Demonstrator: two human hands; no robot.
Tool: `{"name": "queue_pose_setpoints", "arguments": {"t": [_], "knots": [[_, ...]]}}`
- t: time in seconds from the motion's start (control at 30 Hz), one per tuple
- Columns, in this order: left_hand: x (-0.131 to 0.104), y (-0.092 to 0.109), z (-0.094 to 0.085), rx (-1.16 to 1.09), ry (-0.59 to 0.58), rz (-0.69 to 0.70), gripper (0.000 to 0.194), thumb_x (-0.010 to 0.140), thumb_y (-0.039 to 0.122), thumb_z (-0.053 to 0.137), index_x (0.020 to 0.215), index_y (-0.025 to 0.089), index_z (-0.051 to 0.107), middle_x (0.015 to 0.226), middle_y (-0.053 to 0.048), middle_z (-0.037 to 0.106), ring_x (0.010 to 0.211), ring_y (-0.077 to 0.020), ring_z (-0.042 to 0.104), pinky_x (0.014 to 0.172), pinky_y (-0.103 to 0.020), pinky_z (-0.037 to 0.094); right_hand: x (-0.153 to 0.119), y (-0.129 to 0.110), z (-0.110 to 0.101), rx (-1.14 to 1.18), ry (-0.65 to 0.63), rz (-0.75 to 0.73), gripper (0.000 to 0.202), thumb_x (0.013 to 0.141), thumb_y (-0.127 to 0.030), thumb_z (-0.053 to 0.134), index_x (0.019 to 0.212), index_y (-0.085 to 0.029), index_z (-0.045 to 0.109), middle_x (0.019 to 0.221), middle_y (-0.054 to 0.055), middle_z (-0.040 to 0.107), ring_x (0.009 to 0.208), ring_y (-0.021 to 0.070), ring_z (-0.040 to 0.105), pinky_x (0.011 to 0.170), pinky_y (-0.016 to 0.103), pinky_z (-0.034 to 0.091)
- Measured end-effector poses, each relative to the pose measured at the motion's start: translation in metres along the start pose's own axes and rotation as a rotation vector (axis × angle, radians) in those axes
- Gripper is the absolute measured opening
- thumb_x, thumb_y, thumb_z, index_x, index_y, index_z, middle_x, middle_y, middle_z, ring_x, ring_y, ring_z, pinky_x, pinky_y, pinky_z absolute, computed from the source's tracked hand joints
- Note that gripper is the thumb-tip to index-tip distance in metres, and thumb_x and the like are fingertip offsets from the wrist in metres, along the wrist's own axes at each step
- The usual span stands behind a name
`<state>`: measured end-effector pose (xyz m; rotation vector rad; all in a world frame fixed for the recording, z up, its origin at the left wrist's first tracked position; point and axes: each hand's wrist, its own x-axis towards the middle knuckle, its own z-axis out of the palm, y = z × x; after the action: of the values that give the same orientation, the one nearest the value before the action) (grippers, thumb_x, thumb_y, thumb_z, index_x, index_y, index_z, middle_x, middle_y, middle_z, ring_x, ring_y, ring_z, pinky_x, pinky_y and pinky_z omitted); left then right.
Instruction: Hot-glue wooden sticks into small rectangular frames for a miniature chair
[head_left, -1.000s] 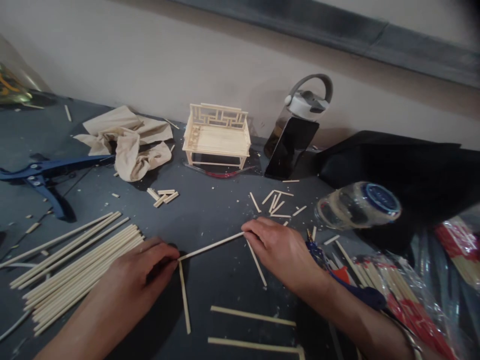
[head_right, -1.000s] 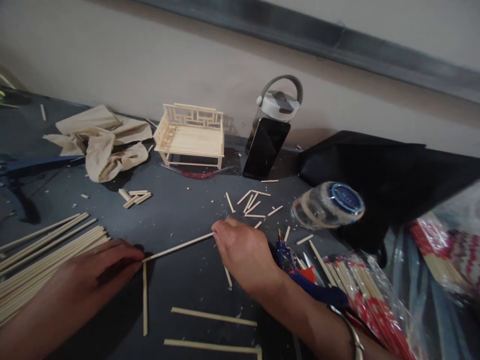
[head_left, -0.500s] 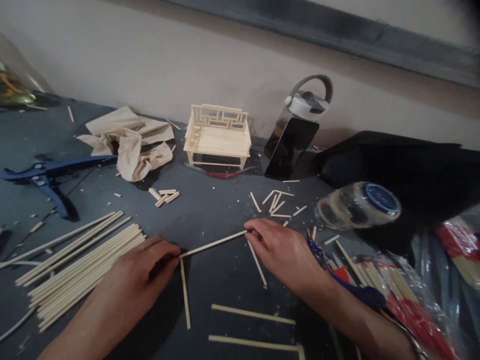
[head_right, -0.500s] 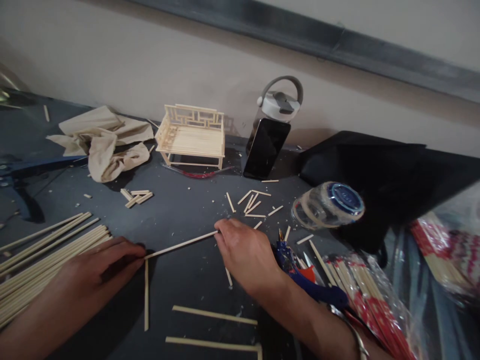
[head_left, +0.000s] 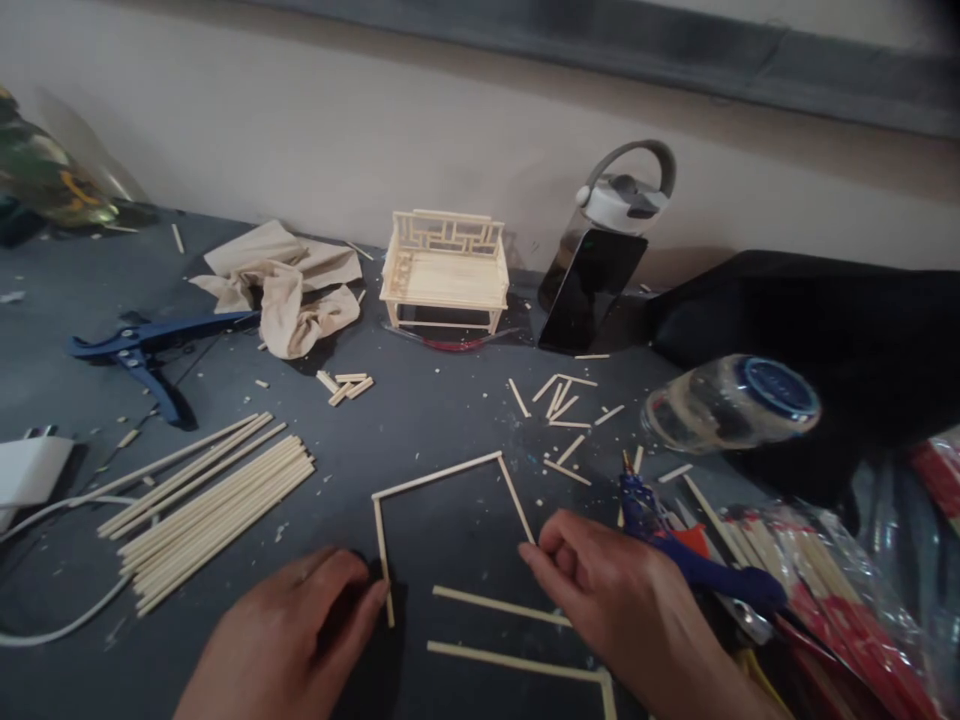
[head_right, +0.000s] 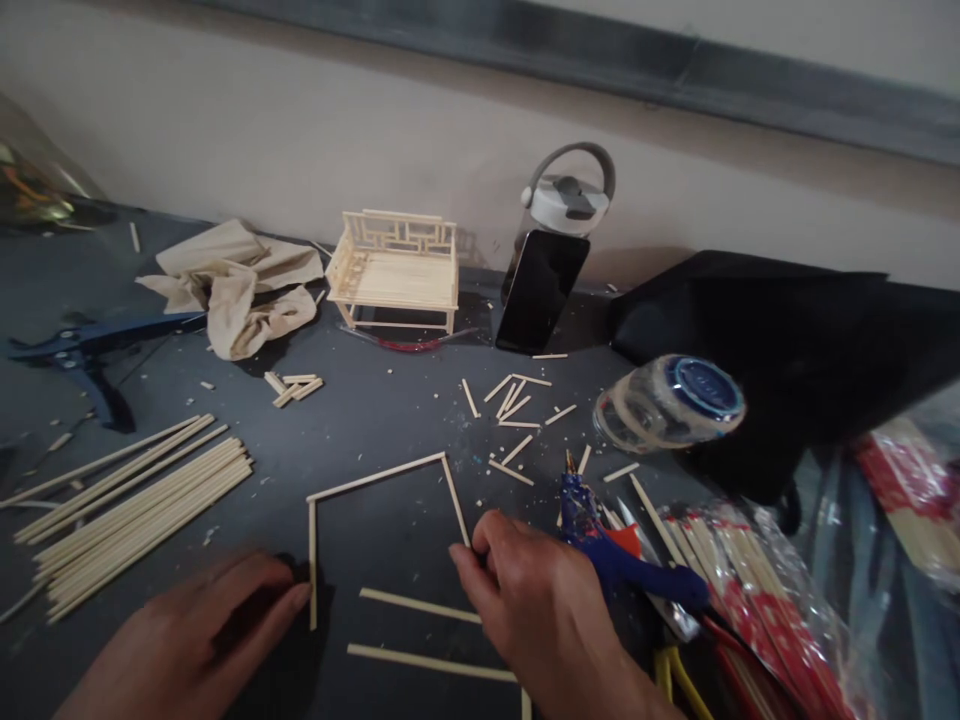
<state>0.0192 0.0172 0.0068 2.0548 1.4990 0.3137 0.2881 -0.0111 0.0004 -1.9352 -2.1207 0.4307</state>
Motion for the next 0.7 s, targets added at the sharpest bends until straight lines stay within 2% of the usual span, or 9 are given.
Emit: {"name": "queue_pose_setpoints", "arguments": {"t": [0.1,0.23,0.5,0.7], "knots": [[-0.005,0.004,0.007,0.099,-0.085,-0.013,0.028,0.09,0.042,0.046,0.075,0.024,0.061,0.071,-0.001,0.066,0.063,-0.0184,0.065,0.055,-0.027,0.046,0.0,0.0,0.001,0.011,-0.037,0.021,0.026,0.089,-0.034,0.053,0.066,-0.022,0.05,0.054,-0.006,0.053,0.045,0.0097,0.052,0.046,0.023,0.032],[-0.007,0.006,0.012,0.168,-0.103,0.015,0.029,0.091,0.041,0.045,0.073,0.023,0.059,0.071,-0.001,0.065,0.066,-0.0196,0.065,0.058,-0.029,0.046,0.0,0.001,0.003,0.007,-0.038,0.03,0.026,0.09,-0.032,0.051,0.066,-0.022,0.05,0.054,-0.006,0.054,0.044,0.0096,0.052,0.046,0.022,0.032],[-0.007,0.0,0.021,0.177,0.0,0.09,0.025,0.091,0.034,0.044,0.074,0.025,0.06,0.07,0.0,0.065,0.063,-0.0199,0.064,0.056,-0.03,0.046,0.0,0.001,0.009,-0.037,0.038,-0.018,0.027,0.089,-0.03,0.051,0.063,-0.022,0.049,0.05,-0.006,0.054,0.04,0.0087,0.051,0.044,0.022,0.029],[-0.003,0.002,0.02,0.204,0.003,0.087,0.025,0.091,0.035,0.043,0.076,0.024,0.06,0.07,-0.001,0.065,0.065,-0.0218,0.064,0.055,-0.032,0.046,-0.001,0.0,0.011,-0.083,0.086,-0.026,0.032,0.091,-0.033,0.044,0.062,-0.022,0.049,0.049,-0.006,0.054,0.039,0.0096,0.051,0.044,0.023,0.028]]}}
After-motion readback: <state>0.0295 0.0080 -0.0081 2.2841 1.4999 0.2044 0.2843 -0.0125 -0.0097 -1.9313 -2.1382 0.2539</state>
